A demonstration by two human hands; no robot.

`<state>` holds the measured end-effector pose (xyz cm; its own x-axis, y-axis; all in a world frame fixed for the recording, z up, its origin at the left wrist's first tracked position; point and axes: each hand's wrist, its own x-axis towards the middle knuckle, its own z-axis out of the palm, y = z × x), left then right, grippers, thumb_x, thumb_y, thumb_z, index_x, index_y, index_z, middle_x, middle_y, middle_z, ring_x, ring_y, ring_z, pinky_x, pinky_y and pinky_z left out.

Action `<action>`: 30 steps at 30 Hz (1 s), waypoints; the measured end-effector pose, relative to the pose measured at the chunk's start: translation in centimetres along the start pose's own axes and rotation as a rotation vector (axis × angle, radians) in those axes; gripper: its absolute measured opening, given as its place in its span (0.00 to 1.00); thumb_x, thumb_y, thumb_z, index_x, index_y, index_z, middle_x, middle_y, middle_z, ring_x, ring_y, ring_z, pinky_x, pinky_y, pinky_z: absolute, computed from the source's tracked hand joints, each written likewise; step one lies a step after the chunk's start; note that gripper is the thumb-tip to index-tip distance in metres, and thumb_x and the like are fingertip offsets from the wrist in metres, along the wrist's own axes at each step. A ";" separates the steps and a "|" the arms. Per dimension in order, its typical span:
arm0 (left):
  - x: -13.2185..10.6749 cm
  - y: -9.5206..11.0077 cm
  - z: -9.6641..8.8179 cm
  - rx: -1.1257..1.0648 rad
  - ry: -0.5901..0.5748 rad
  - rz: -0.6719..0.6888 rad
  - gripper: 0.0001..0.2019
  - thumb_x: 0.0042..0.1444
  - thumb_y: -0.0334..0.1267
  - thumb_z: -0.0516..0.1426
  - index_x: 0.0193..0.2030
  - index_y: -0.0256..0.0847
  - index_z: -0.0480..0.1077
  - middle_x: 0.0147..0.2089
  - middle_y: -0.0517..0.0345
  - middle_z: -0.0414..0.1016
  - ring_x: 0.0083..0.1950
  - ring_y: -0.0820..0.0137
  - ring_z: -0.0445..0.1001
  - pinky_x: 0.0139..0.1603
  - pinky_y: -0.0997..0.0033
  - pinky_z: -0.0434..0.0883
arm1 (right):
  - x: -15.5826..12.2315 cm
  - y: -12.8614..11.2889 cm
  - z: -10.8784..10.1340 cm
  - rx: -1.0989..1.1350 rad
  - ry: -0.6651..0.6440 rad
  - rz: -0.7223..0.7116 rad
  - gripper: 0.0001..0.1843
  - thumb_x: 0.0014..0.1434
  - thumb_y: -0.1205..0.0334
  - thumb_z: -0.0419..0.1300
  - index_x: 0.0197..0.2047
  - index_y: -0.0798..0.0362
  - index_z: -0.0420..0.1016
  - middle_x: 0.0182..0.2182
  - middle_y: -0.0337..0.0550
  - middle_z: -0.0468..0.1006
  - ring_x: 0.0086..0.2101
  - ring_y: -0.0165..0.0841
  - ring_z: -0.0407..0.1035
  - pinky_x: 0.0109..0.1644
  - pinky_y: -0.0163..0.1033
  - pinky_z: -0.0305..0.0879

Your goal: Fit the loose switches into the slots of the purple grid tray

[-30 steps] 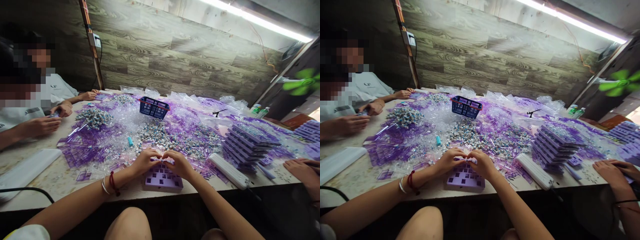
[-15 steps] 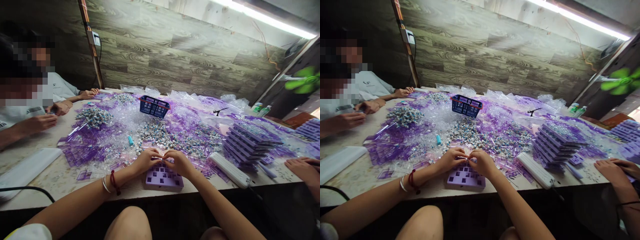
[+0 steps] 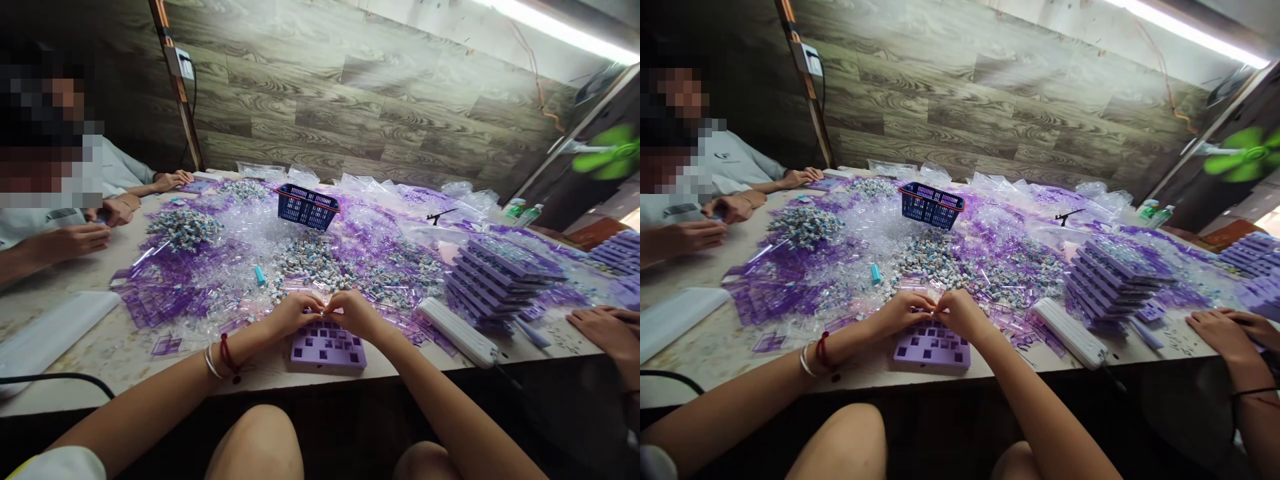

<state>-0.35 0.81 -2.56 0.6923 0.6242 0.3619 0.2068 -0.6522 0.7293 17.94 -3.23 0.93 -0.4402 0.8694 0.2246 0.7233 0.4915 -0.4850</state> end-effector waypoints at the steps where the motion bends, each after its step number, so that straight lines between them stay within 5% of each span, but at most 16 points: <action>1: 0.0 0.1 0.0 0.006 -0.006 0.002 0.03 0.52 0.30 0.61 0.33 0.38 0.78 0.39 0.54 0.79 0.42 0.68 0.77 0.45 0.71 0.71 | 0.1 -0.1 -0.1 -0.012 -0.011 0.003 0.10 0.50 0.76 0.62 0.28 0.52 0.82 0.27 0.41 0.81 0.29 0.31 0.73 0.36 0.33 0.66; 18: 0.9 0.4 -0.4 0.145 -0.135 0.023 0.04 0.51 0.27 0.60 0.31 0.36 0.77 0.35 0.55 0.79 0.38 0.70 0.75 0.41 0.75 0.68 | -0.1 -2.0 0.0 -0.256 -0.076 0.043 0.11 0.51 0.77 0.60 0.27 0.55 0.81 0.27 0.44 0.80 0.29 0.31 0.72 0.35 0.32 0.61; 30: 0.2 0.0 -0.4 0.194 -0.080 0.039 0.03 0.51 0.28 0.60 0.31 0.35 0.76 0.36 0.55 0.75 0.37 0.71 0.73 0.39 0.75 0.68 | -0.4 1.4 0.0 0.194 0.028 0.075 0.08 0.52 0.71 0.61 0.31 0.52 0.81 0.30 0.40 0.82 0.31 0.32 0.75 0.35 0.32 0.68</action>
<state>-0.45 1.10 -2.26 0.7535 0.5658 0.3348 0.3025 -0.7505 0.5876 19.13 -2.92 0.17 -0.3725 0.9054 0.2039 0.6363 0.4091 -0.6541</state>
